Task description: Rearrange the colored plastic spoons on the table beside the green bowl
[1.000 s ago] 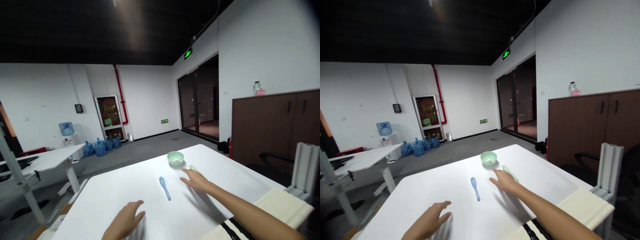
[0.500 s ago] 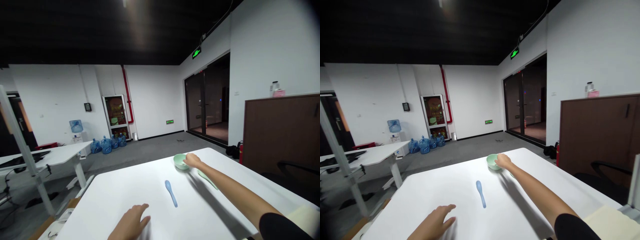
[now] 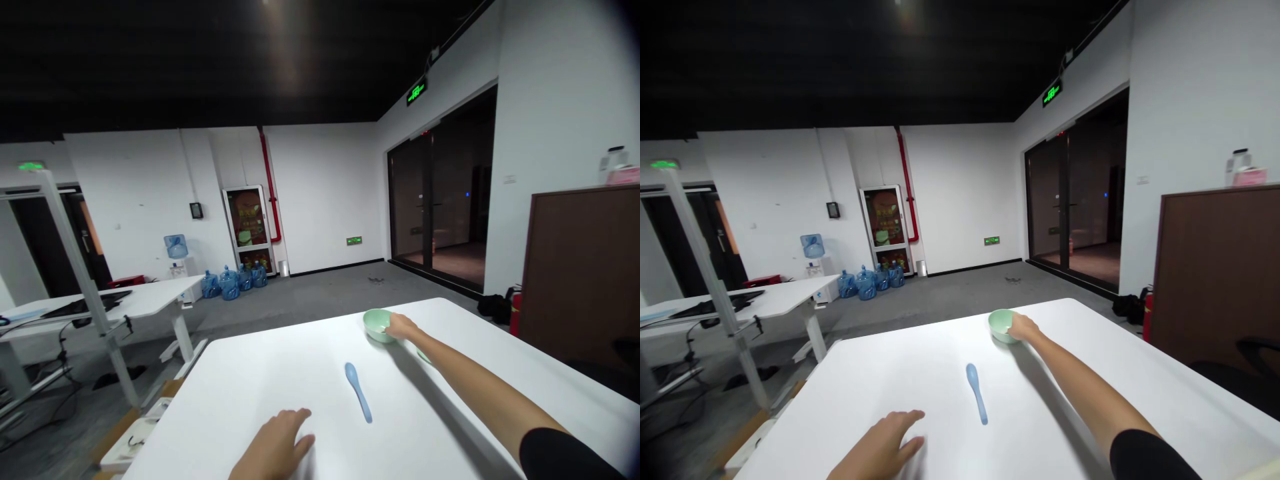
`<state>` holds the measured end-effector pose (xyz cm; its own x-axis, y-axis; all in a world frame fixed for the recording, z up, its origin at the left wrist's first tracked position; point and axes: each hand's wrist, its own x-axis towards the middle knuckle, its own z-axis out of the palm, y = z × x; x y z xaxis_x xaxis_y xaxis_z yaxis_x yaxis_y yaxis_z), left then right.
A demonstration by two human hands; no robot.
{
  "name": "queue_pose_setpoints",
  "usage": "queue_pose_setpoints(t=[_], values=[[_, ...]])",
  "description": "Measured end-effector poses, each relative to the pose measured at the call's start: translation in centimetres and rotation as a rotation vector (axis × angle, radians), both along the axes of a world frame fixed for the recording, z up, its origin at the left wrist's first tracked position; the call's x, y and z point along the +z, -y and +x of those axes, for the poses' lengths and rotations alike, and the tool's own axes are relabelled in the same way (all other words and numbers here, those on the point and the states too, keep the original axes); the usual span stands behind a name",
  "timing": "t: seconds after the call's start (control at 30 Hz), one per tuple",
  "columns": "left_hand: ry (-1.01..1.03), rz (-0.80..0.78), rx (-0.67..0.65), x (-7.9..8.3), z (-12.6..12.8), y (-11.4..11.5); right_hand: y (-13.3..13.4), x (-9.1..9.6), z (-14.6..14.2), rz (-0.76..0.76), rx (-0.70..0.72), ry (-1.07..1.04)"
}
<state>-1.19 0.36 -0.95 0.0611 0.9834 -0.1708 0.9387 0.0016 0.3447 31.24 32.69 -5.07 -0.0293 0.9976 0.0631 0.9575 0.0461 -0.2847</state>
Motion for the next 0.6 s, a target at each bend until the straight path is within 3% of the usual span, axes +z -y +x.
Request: queue_pose_setpoints(t=[0.13,0.27,0.6], values=[[0.008,-0.005,0.003,0.1,0.0,0.0,0.0,0.0,-0.2,-0.03,0.004,0.027],[-0.001,-0.01,0.002,0.3,0.0,0.2,1.3,1.4,-0.1,-0.017,0.016,0.025],[-0.009,0.011,-0.038,0.4,-0.1,0.6,8.5,6.1,3.2,0.063,0.047,-0.052]])
